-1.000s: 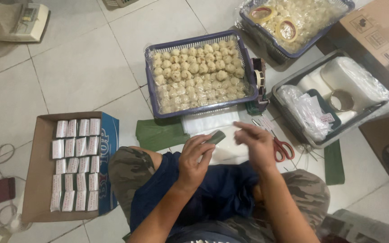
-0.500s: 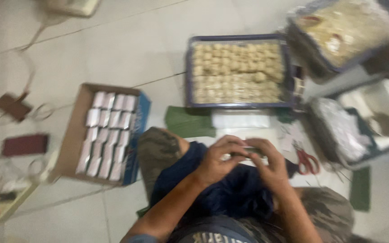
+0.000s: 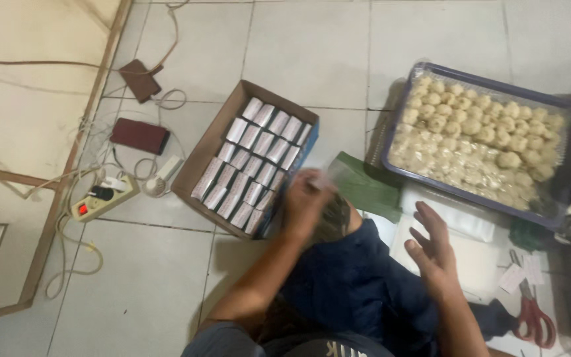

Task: The person sits on the floor and wraps small rectangular product boxes with pieces of green leaf and clear plastic film, folding the material around each box by hand. They use scissors to trim the wrapped box, then place the finished wrapped box into a cardboard box alongside similar wrapped items.

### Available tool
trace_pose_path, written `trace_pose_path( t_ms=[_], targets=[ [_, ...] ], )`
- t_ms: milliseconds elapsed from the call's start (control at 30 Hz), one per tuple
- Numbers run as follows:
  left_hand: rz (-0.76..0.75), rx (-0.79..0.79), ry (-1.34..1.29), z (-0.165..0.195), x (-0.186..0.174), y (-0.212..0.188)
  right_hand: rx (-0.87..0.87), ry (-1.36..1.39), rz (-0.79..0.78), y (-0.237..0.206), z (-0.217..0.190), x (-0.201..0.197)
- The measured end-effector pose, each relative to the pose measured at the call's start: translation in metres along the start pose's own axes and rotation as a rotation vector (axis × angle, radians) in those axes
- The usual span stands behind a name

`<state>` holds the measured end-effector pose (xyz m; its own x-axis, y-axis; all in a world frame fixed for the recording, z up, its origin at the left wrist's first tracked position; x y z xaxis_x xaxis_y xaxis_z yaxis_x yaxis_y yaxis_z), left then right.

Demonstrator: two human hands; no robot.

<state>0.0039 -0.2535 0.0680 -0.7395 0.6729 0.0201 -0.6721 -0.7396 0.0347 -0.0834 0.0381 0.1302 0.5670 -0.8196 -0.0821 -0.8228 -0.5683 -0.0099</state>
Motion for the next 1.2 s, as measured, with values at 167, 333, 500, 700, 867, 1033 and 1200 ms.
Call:
trace_pose_path(
  t_ms=[167,333,500,700,867,1033,1200],
  targets=[
    [0.239,-0.121,-0.034,-0.062,-0.134,0.071,0.132,-0.162,0.124,0.005,0.018,-0.006],
    [0.053,-0.258,0.438,-0.096,-0.147,0.057,0.182,-0.251,0.116,0.004,0.040,0.002],
    [-0.006,0.149,0.574,-0.068,-0.122,0.062,0.150,-0.267,0.140,0.003,0.051,0.008],
    [-0.122,-0.009,0.577,-0.093,-0.107,0.068,0.155,-0.289,0.246,-0.010,0.073,-0.031],
    [-0.122,0.299,0.897,-0.016,-0.075,0.071,0.125,-0.424,0.559,-0.041,0.099,-0.142],
    [-0.281,0.430,0.636,0.029,0.056,0.022,0.267,-0.532,0.842,-0.108,0.144,-0.240],
    [-0.665,0.380,0.660,-0.023,0.231,-0.090,0.307,-0.650,0.912,-0.134,0.167,-0.250]
  ],
)
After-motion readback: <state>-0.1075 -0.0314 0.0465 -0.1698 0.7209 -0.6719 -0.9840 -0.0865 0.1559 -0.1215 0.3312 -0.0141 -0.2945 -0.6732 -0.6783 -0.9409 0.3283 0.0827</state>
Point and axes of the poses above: each hand's wrist, its own y-axis towards the middle knuckle, its own x-axis out of the palm, z = x × y, the point moved 10 cm from there along y, towards the middle knuckle, and after that the axes turned 2 degrees about x, right-handed, at the moved point
